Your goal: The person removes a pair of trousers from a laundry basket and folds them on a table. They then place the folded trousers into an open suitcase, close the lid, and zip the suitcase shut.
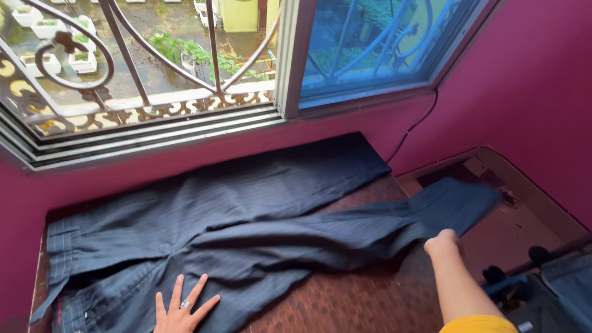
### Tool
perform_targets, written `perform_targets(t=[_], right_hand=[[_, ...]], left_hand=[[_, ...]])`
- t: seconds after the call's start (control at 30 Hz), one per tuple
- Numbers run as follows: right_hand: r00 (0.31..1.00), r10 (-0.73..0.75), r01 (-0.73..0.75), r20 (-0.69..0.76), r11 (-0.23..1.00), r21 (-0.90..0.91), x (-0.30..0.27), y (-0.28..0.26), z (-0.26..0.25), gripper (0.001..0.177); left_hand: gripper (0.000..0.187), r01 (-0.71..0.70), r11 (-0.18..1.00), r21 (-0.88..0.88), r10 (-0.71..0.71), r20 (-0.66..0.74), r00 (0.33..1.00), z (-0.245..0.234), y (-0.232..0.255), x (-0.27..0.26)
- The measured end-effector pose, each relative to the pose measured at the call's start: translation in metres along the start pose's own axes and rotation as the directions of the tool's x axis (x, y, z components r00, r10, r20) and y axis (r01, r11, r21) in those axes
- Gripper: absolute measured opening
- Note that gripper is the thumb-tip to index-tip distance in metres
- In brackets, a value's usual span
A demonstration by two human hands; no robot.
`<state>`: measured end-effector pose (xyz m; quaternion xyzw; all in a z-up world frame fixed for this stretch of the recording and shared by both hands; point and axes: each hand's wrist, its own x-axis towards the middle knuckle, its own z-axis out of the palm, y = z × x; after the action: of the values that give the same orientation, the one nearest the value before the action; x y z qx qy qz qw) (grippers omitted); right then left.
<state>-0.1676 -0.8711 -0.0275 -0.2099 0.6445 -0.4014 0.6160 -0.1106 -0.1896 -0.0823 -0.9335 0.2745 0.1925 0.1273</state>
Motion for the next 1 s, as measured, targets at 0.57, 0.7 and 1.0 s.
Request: perform_targets(t=[0.57, 0.7, 1.0], right_hand=[[0.994, 0.038, -0.071, -0.104, 0.941, -0.332, 0.035, 0.019, -0.027, 0.062], [0.996, 0.026, -0.045, -0.089, 0.974, -0.221, 0.032, 0.014, -0.011, 0.052], [0.979, -0.141, 0.135, 0.149, 0.990, 0.050, 0.005, -0.008, 0.103, 0.033]], left_hand=[[0.017, -0.019, 0.998, -0.055, -0.040, -0.884, 0.465, 0.146, -0.075, -0.056], [0.018, 0.387, 0.921, 0.044, -0.228, -0.744, 0.627, 0.132, -0.084, -0.079], [0.026, 0.471, 0.691, -0.548, -0.721, -0.559, 0.409, -0.031, -0.102, -0.077]])
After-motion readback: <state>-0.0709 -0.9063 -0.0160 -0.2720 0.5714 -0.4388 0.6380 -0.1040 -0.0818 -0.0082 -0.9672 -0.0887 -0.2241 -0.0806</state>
